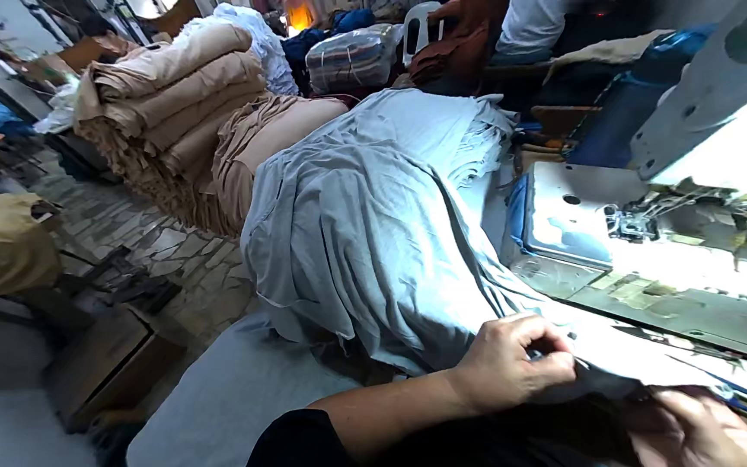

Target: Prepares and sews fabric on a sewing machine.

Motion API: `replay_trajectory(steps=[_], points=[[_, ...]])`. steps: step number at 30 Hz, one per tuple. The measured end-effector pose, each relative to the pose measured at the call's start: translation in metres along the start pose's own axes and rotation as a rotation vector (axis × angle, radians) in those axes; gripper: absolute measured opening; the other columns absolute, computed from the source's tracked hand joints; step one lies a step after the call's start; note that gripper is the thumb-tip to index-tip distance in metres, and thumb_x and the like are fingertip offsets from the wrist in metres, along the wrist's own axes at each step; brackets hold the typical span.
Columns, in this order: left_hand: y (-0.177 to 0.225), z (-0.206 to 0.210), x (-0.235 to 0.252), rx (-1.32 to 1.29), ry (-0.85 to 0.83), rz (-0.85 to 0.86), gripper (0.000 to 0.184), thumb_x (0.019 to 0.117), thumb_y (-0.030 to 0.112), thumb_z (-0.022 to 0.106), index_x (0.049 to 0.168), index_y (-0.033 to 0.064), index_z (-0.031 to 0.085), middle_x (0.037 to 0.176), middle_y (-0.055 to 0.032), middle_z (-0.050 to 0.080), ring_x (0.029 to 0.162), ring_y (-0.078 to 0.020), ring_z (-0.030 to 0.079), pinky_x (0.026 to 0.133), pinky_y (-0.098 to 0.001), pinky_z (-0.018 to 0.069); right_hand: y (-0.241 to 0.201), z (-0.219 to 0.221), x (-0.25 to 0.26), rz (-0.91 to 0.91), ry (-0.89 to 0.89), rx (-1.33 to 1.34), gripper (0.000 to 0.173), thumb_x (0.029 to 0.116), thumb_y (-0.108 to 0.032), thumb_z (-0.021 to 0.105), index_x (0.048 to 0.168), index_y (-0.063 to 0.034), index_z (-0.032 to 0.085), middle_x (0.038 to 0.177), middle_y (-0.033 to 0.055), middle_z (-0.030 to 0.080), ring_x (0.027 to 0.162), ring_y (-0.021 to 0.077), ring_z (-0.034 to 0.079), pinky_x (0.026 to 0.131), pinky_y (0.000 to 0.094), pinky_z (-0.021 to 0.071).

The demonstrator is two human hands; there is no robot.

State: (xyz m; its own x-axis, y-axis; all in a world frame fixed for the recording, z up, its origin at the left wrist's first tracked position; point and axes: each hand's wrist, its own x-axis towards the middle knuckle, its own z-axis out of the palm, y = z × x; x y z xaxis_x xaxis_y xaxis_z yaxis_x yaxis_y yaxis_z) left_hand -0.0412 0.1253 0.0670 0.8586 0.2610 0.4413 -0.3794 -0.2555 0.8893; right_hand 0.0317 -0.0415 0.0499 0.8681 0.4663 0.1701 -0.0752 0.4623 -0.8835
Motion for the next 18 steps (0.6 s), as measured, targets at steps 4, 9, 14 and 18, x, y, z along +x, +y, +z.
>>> replay_trajectory(steps=[4, 9, 14, 18], points=[[0.033, -0.038, 0.010, -0.571, 0.148, -0.576, 0.022, 0.1090, 0.012, 0.032, 0.106, 0.0073, 0.054, 0.085, 0.0034, 0.063, 0.077, -0.0051, 0.064, 0.074, -0.0260, 0.0564, -0.019, -0.011, 0.033, 0.154, 0.034, 0.102, 0.041, 0.1095, -0.011, 0.022, 0.100, -0.0209, 0.061, 0.087, -0.0098, 0.074, 0.082, 0.0008, 0.070, 0.077, 0.0226, 0.0604], [0.123, -0.130, -0.015, 0.276, -0.080, 0.019, 0.023, 0.0942, 0.020, 0.072, 0.109, 0.0047, 0.064, 0.079, 0.0079, 0.059, 0.072, 0.0087, 0.053, 0.065, -0.0082, 0.0441, -0.071, -0.020, 0.054, -0.138, -0.434, -0.215, 0.032, 0.0966, -0.006, 0.062, 0.121, -0.0264, 0.069, 0.104, -0.0178, 0.073, 0.090, -0.0042, 0.068, 0.079, 0.0149, 0.0563], [0.094, -0.146, -0.030, 0.766, 0.079, 0.102, 0.018, 0.0978, 0.016, 0.064, 0.097, -0.0002, 0.074, 0.085, -0.0073, 0.071, 0.077, -0.0014, 0.062, 0.073, -0.0139, 0.0488, -0.040, -0.002, 0.050, -0.232, -0.455, -0.492, 0.016, 0.0991, -0.015, 0.064, 0.097, -0.0280, 0.073, 0.094, -0.0238, 0.069, 0.083, -0.0101, 0.063, 0.074, 0.0110, 0.0535], [0.095, -0.153, -0.032, 0.609, 0.107, 0.118, 0.025, 0.1024, 0.018, 0.060, 0.093, -0.0027, 0.071, 0.075, 0.0009, 0.062, 0.067, 0.0094, 0.049, 0.062, -0.0058, 0.0396, -0.041, 0.007, 0.045, -0.250, -0.473, -0.438, 0.018, 0.1021, -0.017, 0.061, 0.100, -0.0289, 0.074, 0.097, -0.0231, 0.069, 0.086, -0.0098, 0.063, 0.078, 0.0103, 0.0528]])
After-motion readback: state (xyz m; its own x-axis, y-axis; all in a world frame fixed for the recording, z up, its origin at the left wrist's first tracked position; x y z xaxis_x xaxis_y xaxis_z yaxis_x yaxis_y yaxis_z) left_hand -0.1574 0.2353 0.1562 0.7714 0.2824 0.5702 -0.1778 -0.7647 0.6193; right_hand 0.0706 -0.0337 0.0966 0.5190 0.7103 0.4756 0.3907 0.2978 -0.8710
